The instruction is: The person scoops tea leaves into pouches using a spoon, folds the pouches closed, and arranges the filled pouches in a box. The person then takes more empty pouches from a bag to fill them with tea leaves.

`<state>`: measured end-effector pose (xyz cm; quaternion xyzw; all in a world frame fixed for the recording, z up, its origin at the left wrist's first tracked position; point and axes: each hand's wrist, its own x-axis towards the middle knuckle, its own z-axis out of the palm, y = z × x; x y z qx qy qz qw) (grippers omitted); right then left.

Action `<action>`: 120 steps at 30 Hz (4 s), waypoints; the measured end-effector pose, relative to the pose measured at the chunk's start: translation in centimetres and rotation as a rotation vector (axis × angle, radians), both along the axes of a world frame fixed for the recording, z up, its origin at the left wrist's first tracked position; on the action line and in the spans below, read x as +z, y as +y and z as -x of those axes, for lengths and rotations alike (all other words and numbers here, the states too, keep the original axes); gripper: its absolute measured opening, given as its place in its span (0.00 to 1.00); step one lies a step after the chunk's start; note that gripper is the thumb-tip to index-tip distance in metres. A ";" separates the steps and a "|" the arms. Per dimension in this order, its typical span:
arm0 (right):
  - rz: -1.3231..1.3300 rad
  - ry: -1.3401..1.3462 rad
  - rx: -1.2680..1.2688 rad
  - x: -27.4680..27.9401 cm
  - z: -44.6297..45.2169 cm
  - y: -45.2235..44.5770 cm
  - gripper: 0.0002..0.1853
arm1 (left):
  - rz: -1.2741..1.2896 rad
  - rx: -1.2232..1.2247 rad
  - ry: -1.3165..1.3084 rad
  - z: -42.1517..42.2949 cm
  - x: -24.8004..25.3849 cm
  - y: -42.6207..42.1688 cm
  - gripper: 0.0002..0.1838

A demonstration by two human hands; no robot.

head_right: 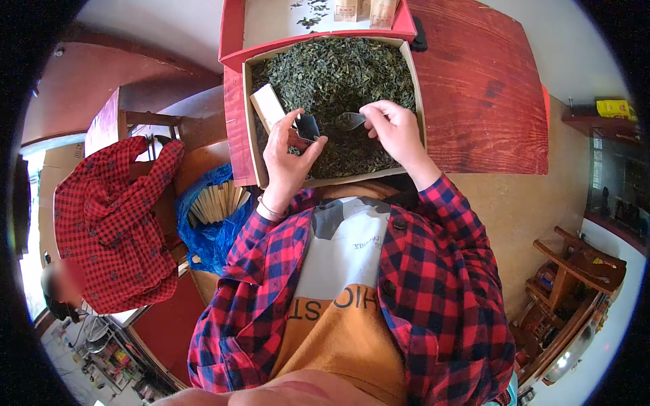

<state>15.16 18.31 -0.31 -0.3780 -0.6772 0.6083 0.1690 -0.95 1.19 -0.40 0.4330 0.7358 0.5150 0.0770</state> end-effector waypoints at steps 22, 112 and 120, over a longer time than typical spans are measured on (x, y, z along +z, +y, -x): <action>-1.071 0.357 0.135 7.8 0.3 -1.2 0.11 | 0.033 -0.030 -0.027 0.0 0.0 -0.1 0.36; -0.808 -0.104 0.180 -0.2 -0.9 -0.4 0.05 | 0.021 -0.042 -0.065 -0.1 0.1 -0.1 0.36; -0.023 -0.045 0.025 1.2 -0.7 0.7 0.13 | 0.008 -0.040 -0.033 0.0 0.1 -0.1 0.36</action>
